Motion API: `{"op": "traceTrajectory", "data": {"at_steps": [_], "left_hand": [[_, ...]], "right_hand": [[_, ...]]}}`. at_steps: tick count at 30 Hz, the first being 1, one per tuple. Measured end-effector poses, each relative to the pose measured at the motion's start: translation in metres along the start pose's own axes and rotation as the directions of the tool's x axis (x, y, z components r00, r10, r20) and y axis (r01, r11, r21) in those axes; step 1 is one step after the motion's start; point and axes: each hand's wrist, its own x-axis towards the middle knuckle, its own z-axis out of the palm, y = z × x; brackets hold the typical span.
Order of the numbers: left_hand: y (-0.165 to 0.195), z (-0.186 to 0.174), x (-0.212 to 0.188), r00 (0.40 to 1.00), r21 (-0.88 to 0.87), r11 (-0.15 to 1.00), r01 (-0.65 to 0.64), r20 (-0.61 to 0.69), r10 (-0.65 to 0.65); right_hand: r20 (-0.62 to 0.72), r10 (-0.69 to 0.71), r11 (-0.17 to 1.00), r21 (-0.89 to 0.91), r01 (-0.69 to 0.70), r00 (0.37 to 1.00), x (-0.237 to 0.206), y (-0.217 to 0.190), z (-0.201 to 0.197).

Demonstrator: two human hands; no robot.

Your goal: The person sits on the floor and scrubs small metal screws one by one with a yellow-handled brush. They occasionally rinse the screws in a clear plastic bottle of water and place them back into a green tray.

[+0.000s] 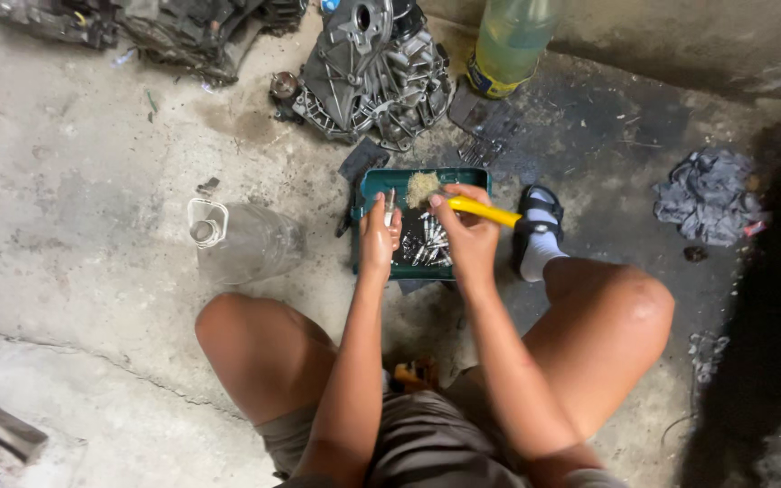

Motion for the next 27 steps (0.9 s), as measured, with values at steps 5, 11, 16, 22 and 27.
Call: {"op": "traceTrajectory", "data": {"at_steps": [5,11,16,22,27], "left_hand": [[-0.007,0.001,-0.006,0.991,-0.140,0.982,-0.125,0.028,0.130],[-0.027,0.009,-0.020,0.967,-0.291,0.947,-0.136,0.171,0.191],[-0.027,0.017,-0.016,0.940,-0.203,0.943,-0.264,0.165,0.298],[-0.042,0.030,-0.011,0.923,0.006,0.925,-0.379,-0.077,0.378],[-0.038,0.026,-0.006,0.982,-0.049,0.982,-0.185,-0.053,0.182]], "right_hand": [[0.174,-0.061,0.989,-0.122,0.083,0.983,0.004,-0.012,-0.021],[0.097,0.029,0.983,0.177,-0.046,0.995,-0.015,0.011,-0.018],[0.063,0.012,0.989,0.145,-0.021,0.998,-0.014,0.017,-0.014],[0.044,-0.011,0.998,0.064,0.008,0.999,-0.008,0.014,-0.018],[0.013,0.052,0.965,0.255,-0.053,0.999,-0.001,0.020,-0.023]]}}
